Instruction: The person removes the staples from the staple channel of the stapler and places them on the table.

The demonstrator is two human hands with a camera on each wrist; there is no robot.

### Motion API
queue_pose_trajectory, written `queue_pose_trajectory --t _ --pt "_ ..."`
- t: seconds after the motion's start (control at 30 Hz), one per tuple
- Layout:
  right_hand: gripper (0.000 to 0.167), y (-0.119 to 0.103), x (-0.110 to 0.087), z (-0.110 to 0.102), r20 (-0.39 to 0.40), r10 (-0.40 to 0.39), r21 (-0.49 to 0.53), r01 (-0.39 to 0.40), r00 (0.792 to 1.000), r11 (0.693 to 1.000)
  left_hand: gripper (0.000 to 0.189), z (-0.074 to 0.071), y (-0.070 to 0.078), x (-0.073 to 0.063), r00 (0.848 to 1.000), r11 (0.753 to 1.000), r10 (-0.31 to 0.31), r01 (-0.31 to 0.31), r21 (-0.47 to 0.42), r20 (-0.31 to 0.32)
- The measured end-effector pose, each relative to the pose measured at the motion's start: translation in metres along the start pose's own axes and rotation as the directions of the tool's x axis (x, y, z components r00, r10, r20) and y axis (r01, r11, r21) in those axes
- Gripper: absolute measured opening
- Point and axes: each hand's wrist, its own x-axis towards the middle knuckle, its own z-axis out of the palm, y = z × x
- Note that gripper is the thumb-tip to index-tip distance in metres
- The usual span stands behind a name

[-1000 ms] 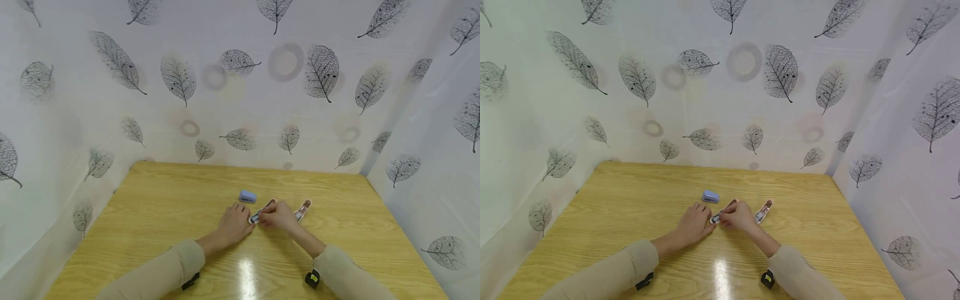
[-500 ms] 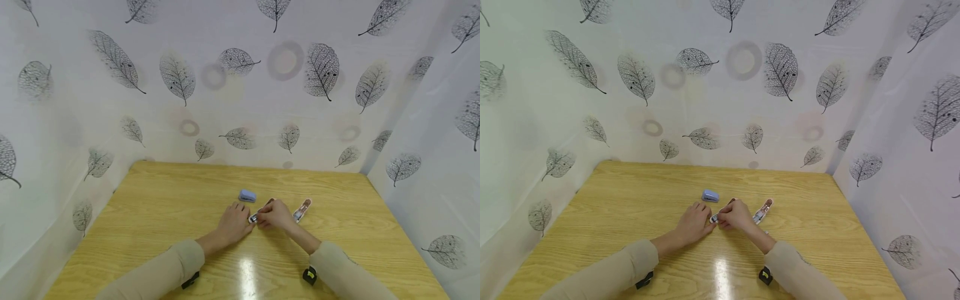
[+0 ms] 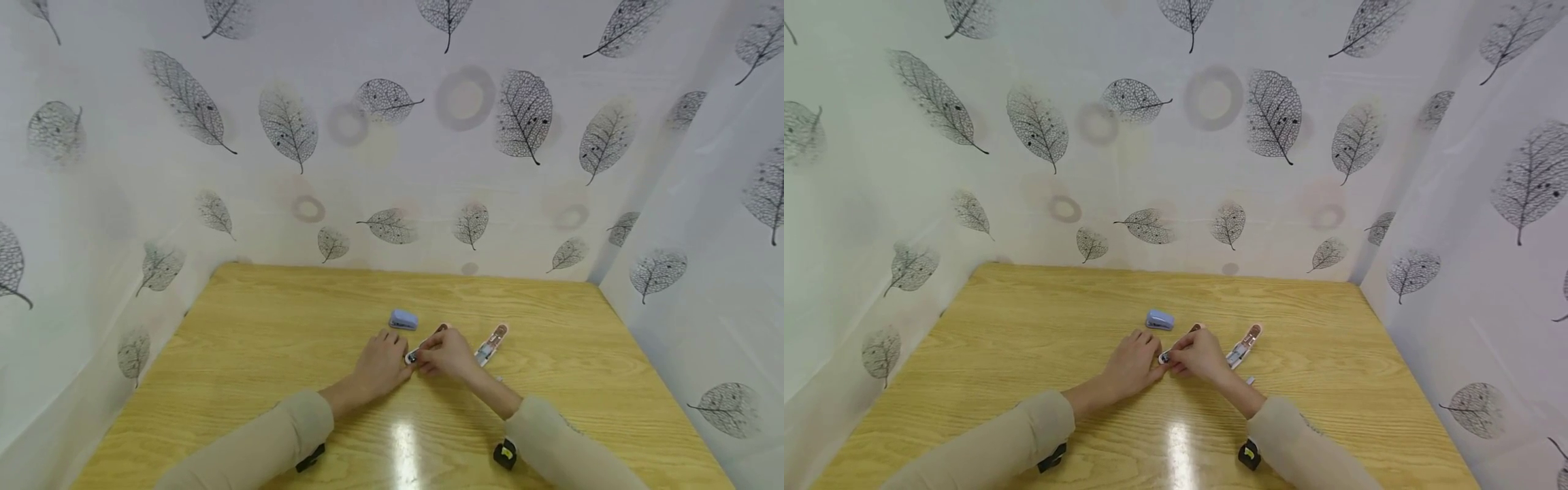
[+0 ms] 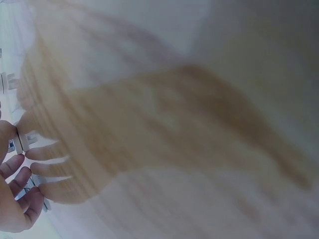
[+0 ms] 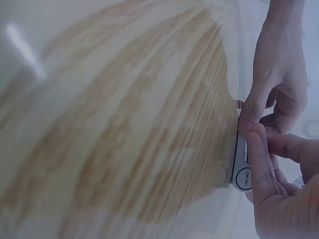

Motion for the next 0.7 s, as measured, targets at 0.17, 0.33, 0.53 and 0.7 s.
queue_pose_trajectory --t 0.17,0.33,0.53,0.7 --pt "0.018 0.0 -0.001 0.0 0.001 -0.016 0.032 0.016 1.0 0.999 0.037 0.0 -0.001 -0.001 1.0 1.0 0.004 -0.004 -0.01 -0.015" --pt "0.022 0.003 -0.004 -0.007 -0.013 -0.034 0.075 0.035 0.999 0.997 0.034 0.0 -0.001 0.0 1.0 1.0 -0.003 0.003 -0.021 -0.002" --pt "0.024 0.007 -0.017 -0.018 0.008 -0.029 0.123 0.027 1.0 0.992 0.035 0.001 -0.001 0.001 1.0 1.0 0.002 -0.002 -0.031 -0.001" --pt "0.027 0.011 -0.029 -0.022 0.076 -0.008 0.144 -0.004 0.997 0.99 0.035 0.0 -0.001 0.001 1.0 0.999 -0.005 0.006 -0.034 0.013"
